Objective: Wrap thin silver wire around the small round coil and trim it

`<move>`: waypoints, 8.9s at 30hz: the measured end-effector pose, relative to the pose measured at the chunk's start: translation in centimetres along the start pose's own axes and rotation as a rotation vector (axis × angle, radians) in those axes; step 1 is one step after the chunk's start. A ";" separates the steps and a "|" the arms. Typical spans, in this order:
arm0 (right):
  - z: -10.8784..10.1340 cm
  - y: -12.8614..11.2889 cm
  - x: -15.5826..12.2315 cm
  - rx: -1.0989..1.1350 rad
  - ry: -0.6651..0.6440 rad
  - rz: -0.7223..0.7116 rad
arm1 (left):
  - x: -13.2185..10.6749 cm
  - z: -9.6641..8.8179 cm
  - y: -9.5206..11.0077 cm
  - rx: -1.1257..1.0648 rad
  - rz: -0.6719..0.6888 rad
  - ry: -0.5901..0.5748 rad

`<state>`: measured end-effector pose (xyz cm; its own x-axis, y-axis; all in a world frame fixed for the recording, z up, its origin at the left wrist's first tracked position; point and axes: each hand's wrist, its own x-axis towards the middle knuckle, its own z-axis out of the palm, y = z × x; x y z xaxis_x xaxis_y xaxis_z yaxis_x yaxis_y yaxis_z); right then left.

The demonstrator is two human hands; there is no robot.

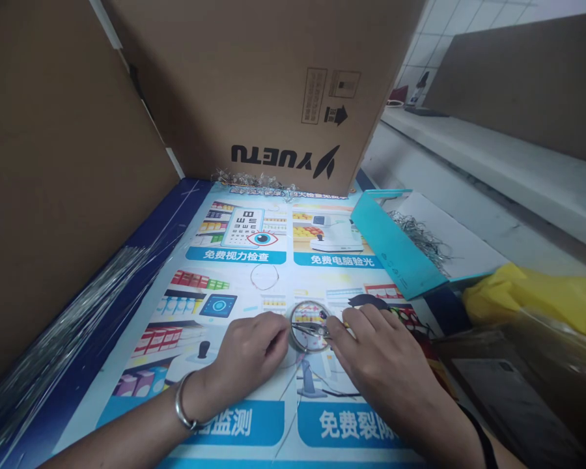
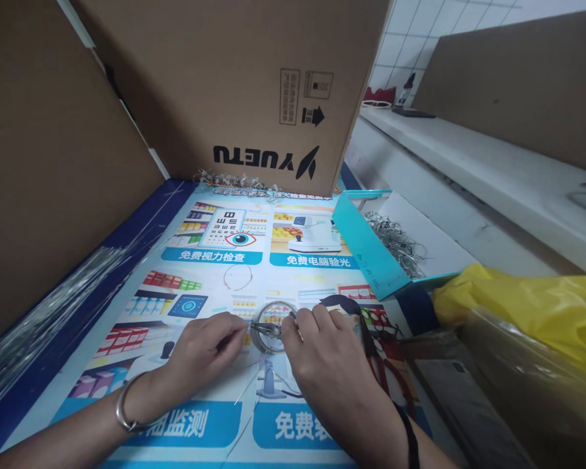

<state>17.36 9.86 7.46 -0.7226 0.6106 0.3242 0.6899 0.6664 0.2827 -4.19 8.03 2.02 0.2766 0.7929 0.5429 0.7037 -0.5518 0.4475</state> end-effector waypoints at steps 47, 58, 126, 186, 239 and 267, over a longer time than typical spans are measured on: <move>3.4 2.6 1.0 1.680 -0.700 0.323 | 0.9 -0.6 -0.9 -0.328 -0.083 -0.039; 3.9 2.3 0.6 1.716 -0.747 0.360 | 0.5 -0.3 -1.9 -0.229 0.083 -0.038; 6.1 5.2 0.4 0.426 -0.117 0.279 | 1.0 -0.1 -1.5 -0.598 -0.636 -0.018; 4.6 -1.3 4.0 1.802 -0.278 0.735 | 1.2 -0.3 -0.1 -1.644 -0.753 -0.163; 4.5 -1.6 3.3 2.026 -0.380 0.583 | 1.2 -0.6 -0.3 -1.557 -0.753 -0.185; 4.1 -2.7 3.5 2.216 -0.020 0.825 | 1.1 0.0 -0.2 -1.500 -0.861 -0.007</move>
<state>12.75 11.97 4.15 -0.4372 0.8793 -0.1890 -0.3333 -0.3536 -0.8740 -4.03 9.06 2.54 0.1837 0.9646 -0.1891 -0.5330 0.2594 0.8054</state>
